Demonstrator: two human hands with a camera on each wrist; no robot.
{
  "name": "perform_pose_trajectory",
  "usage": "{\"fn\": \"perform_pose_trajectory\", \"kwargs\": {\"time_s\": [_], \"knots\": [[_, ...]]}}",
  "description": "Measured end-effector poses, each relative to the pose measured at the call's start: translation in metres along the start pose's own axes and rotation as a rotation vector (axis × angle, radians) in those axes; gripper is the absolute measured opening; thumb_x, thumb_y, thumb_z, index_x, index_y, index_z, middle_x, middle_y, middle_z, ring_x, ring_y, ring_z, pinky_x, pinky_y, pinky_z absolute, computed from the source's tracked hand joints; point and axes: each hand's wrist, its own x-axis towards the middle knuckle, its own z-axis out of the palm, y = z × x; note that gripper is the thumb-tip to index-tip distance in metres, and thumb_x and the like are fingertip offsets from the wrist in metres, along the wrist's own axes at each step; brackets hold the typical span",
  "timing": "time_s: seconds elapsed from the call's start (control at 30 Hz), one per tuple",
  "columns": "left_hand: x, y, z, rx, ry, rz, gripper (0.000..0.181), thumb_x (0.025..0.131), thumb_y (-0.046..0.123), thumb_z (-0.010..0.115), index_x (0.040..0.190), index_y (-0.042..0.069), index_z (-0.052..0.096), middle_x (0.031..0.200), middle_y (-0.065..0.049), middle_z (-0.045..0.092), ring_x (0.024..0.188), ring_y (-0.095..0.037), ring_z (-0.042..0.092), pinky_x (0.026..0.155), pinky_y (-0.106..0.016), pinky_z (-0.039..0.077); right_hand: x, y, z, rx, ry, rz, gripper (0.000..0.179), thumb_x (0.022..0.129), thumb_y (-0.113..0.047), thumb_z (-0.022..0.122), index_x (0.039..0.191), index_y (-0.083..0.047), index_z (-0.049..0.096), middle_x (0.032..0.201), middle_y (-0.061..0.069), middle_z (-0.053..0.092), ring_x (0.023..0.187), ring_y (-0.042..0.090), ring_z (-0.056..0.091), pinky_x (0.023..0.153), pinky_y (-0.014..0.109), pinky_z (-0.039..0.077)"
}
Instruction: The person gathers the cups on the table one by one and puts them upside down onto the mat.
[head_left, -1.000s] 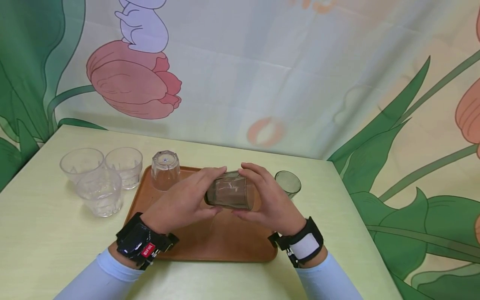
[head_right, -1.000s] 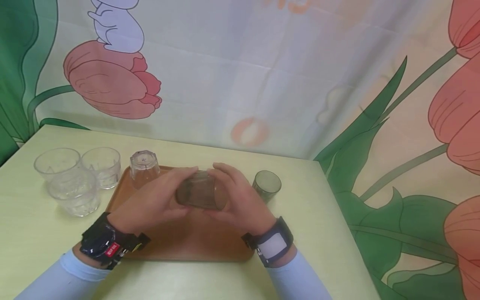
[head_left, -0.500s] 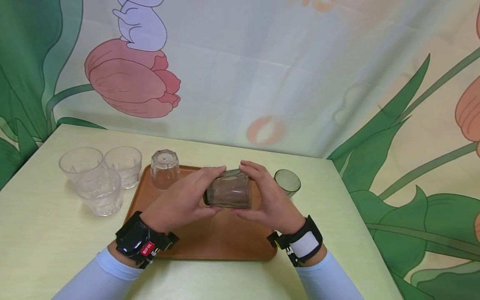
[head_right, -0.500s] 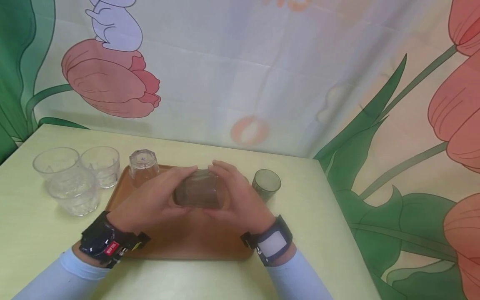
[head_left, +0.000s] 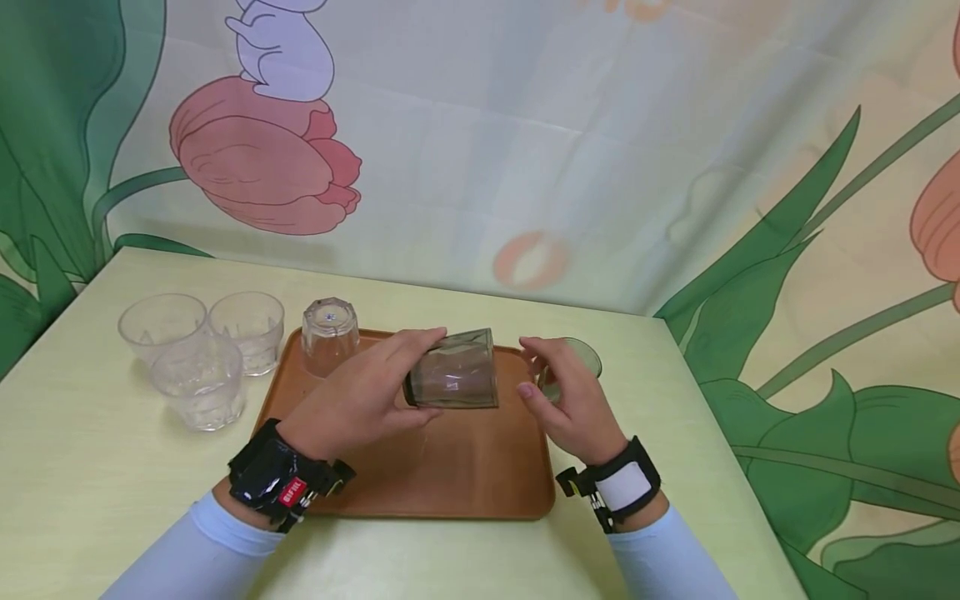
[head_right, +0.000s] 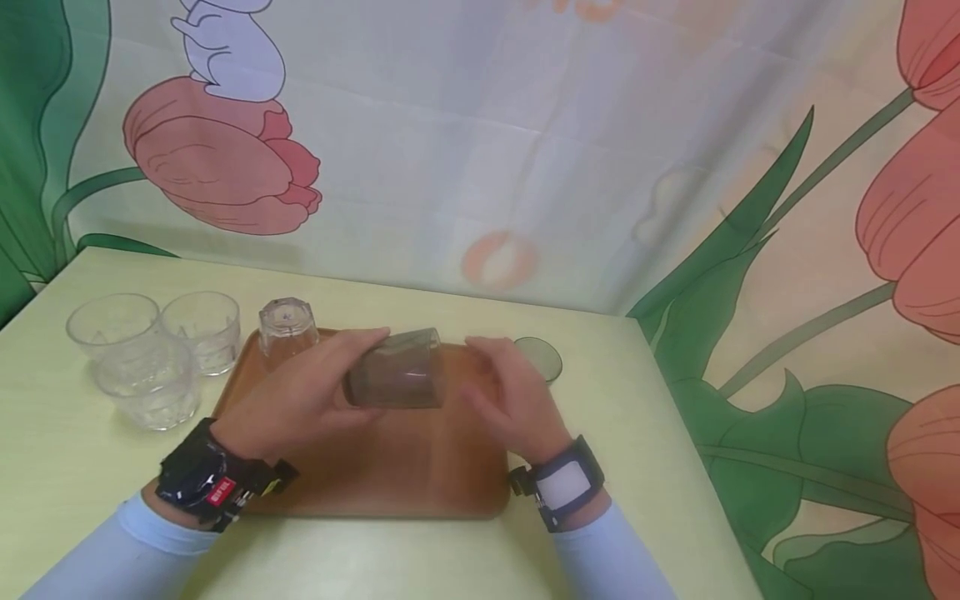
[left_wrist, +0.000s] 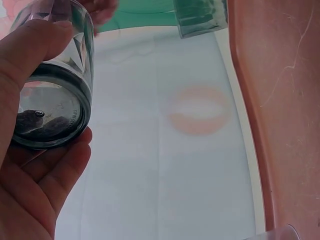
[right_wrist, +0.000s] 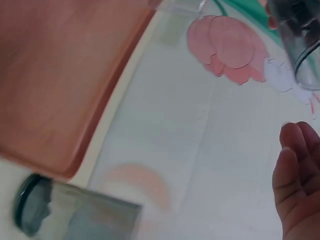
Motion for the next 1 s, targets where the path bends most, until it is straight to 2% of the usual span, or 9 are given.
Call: {"fn": "perform_pose_trajectory", "kwargs": {"time_s": [0.07,0.17,0.27,0.37,0.47,0.53,0.63,0.83,1.0], "knots": [[0.0,-0.001,0.0,0.005,0.002,0.004,0.091,0.078,0.031,0.086,0.15,0.008,0.036,0.134,-0.008,0.057,0.114,-0.017,0.058,0.096,-0.035,0.055,-0.005,0.008,0.002,-0.08,-0.026,0.049,0.05,0.103,-0.044,0.051,0.135,-0.005,0.055,0.103,0.007,0.062,0.088,0.016,0.058,0.071,0.029,0.052],[-0.001,-0.001,0.0,0.012,0.001,0.008,0.09,0.079,0.032,0.086,0.15,0.007,0.036,0.135,-0.009,0.057,0.115,-0.018,0.058,0.097,-0.036,0.054,-0.013,0.019,0.008,-0.176,-0.12,0.162,0.043,0.103,-0.033,0.054,0.135,-0.004,0.056,0.094,0.004,0.061,0.082,0.015,0.057,0.069,0.031,0.052],[-0.002,-0.002,0.0,0.013,0.001,0.003,0.09,0.079,0.032,0.086,0.15,0.007,0.037,0.134,-0.008,0.057,0.113,-0.018,0.058,0.095,-0.036,0.055,-0.02,0.032,0.015,-0.276,-0.247,0.281,0.043,0.103,-0.027,0.053,0.139,-0.004,0.055,0.103,0.005,0.067,0.09,0.017,0.064,0.077,0.036,0.057],[-0.002,-0.002,0.0,0.012,0.003,-0.004,0.09,0.079,0.033,0.085,0.15,0.007,0.036,0.132,-0.007,0.057,0.112,-0.016,0.058,0.094,-0.035,0.055,-0.027,0.044,0.024,-0.362,-0.37,0.352,0.043,0.104,-0.023,0.05,0.143,-0.004,0.053,0.113,0.009,0.07,0.097,0.021,0.067,0.082,0.04,0.058],[-0.002,-0.002,-0.001,0.013,0.009,-0.005,0.09,0.08,0.034,0.085,0.15,0.007,0.036,0.133,-0.007,0.057,0.112,-0.016,0.058,0.094,-0.035,0.055,-0.034,0.054,0.032,-0.426,-0.457,0.364,0.044,0.104,-0.02,0.051,0.144,-0.003,0.051,0.103,0.011,0.07,0.088,0.021,0.067,0.075,0.04,0.057],[-0.002,-0.002,-0.002,0.016,0.01,-0.005,0.09,0.08,0.035,0.085,0.15,0.007,0.035,0.134,-0.007,0.056,0.114,-0.017,0.058,0.095,-0.035,0.055,-0.039,0.059,0.036,-0.458,-0.495,0.349,0.043,0.104,-0.019,0.052,0.143,-0.001,0.051,0.091,0.01,0.067,0.077,0.019,0.063,0.067,0.038,0.055],[-0.002,-0.001,-0.003,0.024,0.007,-0.006,0.09,0.08,0.035,0.085,0.15,0.008,0.035,0.134,-0.007,0.056,0.113,-0.016,0.058,0.094,-0.035,0.055,-0.047,0.067,0.04,-0.498,-0.548,0.322,0.043,0.104,-0.02,0.052,0.142,-0.002,0.05,0.084,0.008,0.064,0.072,0.018,0.063,0.063,0.037,0.053],[0.0,0.0,-0.004,0.021,0.005,-0.005,0.089,0.08,0.034,0.085,0.15,0.006,0.036,0.132,-0.007,0.057,0.109,-0.016,0.058,0.092,-0.035,0.055,-0.055,0.072,0.043,-0.497,-0.611,0.307,0.05,0.099,-0.021,0.06,0.141,0.003,0.049,0.09,0.01,0.066,0.073,0.019,0.064,0.066,0.038,0.055],[0.0,-0.001,-0.004,0.011,0.0,-0.006,0.089,0.08,0.033,0.085,0.15,0.006,0.036,0.134,-0.008,0.057,0.112,-0.018,0.058,0.094,-0.036,0.055,-0.059,0.073,0.049,-0.516,-0.627,0.266,0.046,0.1,-0.015,0.055,0.14,0.008,0.051,0.091,0.015,0.068,0.075,0.024,0.067,0.067,0.04,0.057]]}}
